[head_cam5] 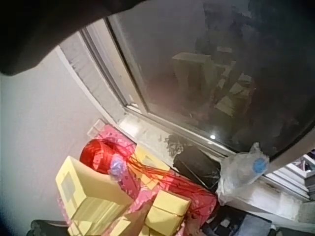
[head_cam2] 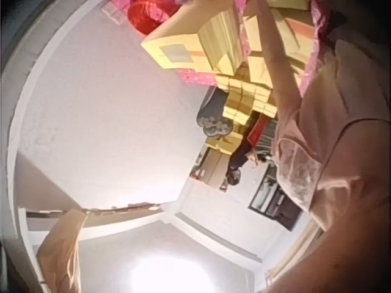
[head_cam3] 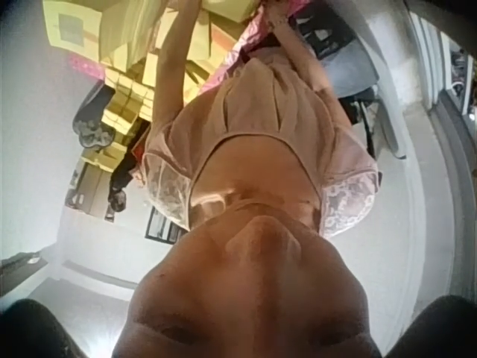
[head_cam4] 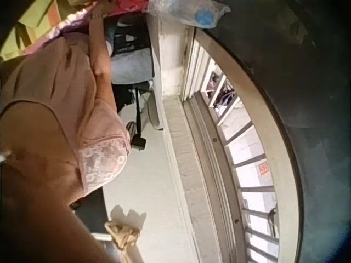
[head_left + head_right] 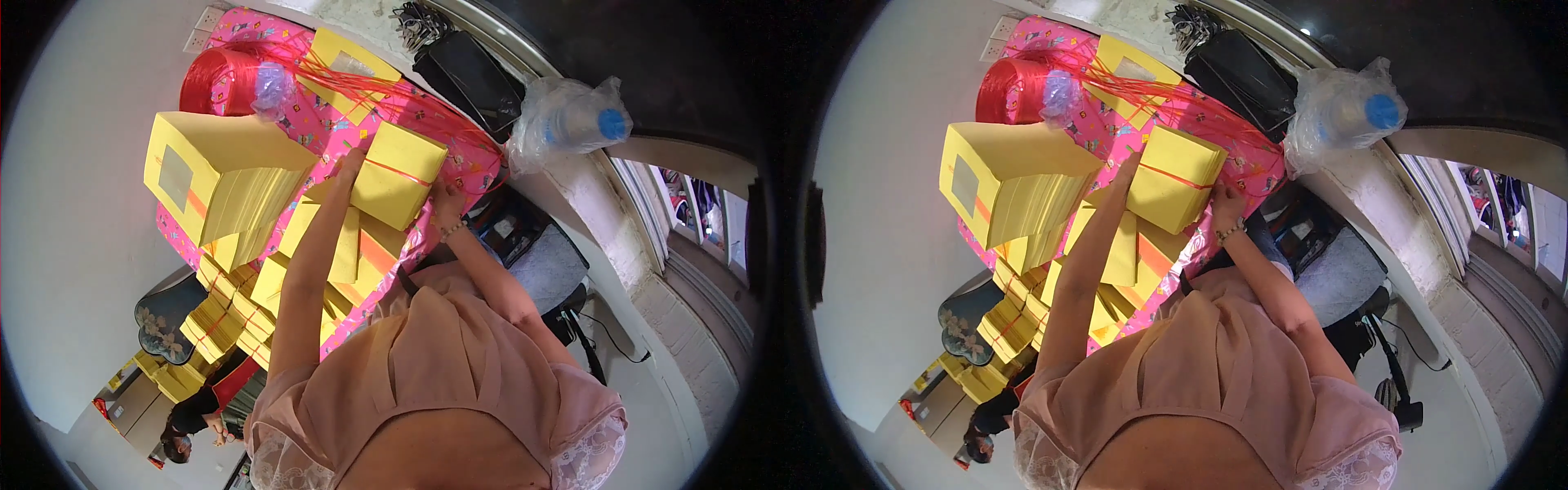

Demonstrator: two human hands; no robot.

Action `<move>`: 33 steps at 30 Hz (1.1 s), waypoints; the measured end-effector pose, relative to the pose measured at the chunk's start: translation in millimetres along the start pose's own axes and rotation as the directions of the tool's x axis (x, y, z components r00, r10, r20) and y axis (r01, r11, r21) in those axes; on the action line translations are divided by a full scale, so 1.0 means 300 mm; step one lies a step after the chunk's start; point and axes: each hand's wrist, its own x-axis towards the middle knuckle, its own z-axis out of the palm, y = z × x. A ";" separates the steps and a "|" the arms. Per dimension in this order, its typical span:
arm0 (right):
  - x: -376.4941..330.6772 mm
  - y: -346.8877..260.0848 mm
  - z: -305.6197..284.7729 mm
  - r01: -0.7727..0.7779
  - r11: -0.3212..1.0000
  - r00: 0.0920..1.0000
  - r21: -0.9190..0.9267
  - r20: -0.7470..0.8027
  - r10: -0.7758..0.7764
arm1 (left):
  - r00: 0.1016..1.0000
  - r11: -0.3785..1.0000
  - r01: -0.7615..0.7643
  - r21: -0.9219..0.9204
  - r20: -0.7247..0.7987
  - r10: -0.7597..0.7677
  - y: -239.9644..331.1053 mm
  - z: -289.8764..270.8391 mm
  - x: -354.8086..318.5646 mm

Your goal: Stacking and tying bundles of joss paper with red ribbons.

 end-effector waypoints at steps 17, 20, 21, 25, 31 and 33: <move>-0.103 -0.177 0.048 0.040 0.882 0.996 0.469 0.050 -0.072 | 0.974 0.737 -0.222 -0.639 -0.115 0.194 0.180 -0.036 -0.271; -0.133 -0.225 0.062 0.055 0.854 0.980 0.517 0.135 -0.144 | 0.960 0.630 -0.276 -0.726 -0.172 0.223 0.207 -0.051 -0.339; -0.173 -0.273 0.073 0.052 0.856 0.976 0.515 0.154 -0.151 | 0.953 0.591 -0.298 -0.750 -0.198 0.229 0.216 -0.064 -0.365; -0.276 -0.442 0.107 -0.060 0.767 0.906 0.639 0.357 -0.227 | 0.916 0.410 -0.394 -0.823 -0.317 0.245 0.241 -0.099 -0.466; -0.375 -0.599 0.161 0.199 0.875 0.744 0.442 0.512 -0.428 | 0.780 0.312 -0.625 -0.716 -0.592 0.204 0.306 -0.142 -0.717; -0.383 -0.616 0.196 0.082 0.881 0.736 0.466 0.568 -0.369 | 0.692 0.352 -0.708 -0.613 -0.701 0.171 0.307 -0.122 -0.780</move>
